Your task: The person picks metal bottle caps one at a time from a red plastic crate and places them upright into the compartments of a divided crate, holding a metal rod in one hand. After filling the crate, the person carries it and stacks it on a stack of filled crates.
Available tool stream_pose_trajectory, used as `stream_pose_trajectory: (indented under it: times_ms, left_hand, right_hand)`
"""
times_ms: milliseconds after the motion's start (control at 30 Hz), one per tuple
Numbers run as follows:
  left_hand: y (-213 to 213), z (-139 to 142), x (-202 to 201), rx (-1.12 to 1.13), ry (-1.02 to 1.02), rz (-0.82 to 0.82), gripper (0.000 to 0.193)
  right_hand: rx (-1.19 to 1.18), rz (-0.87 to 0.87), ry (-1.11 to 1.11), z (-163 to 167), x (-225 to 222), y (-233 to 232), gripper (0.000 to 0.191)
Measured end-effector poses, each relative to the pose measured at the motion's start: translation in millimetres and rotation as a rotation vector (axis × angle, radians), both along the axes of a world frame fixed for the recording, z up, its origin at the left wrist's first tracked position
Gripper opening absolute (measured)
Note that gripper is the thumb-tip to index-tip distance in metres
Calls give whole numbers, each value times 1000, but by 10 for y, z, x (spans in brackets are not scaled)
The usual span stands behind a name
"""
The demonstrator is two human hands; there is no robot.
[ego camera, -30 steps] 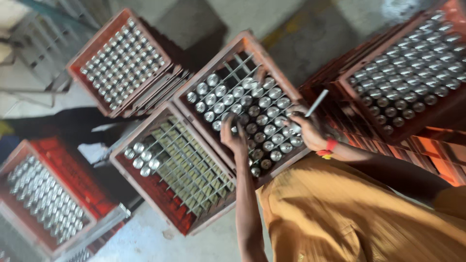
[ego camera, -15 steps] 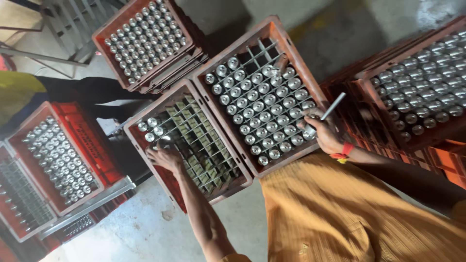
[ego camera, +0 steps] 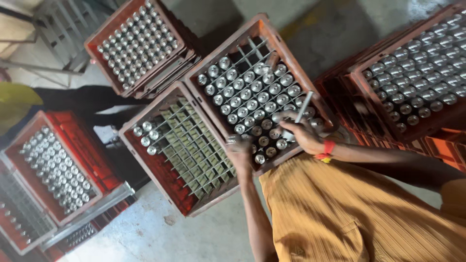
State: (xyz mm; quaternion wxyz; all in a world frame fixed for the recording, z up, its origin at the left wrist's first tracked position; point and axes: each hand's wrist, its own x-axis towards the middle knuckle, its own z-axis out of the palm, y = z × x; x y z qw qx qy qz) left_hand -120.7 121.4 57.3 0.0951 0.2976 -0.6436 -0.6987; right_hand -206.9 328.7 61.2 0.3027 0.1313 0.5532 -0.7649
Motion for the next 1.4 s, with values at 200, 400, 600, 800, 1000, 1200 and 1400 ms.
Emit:
stream_pose_trajectory:
  times_ms: [200, 400, 600, 800, 1000, 1200, 1400]
  left_hand:
    - [794, 381, -95, -198, -257, -374, 32]
    - [834, 398, -192, -173, -297, -583, 47]
    - [732, 344, -322, -78, -333, -692, 36]
    - [166, 19, -1299, -711, -495, -517, 61]
    - [-59, -102, -1996, -1192, 56, -355, 53]
    - [-78, -24, -1549, -761, 125, -171, 31]
    - [-1075, -66, -601, -1182, 86, 281, 30]
  right_hand:
    - [-127, -99, 21, 227, -146, -183, 16]
    - [-233, 92, 203, 62, 37, 1, 12]
    - [48, -66, -87, -150, -222, 48, 19]
    - [-187, -454, 108, -338, -805, 249, 11]
    - [-48, -350, 74, -270, -711, 138, 14]
    - [-104, -249, -156, -195, -725, -165, 17]
    - [-695, -308, -502, -265, -1075, -493, 6]
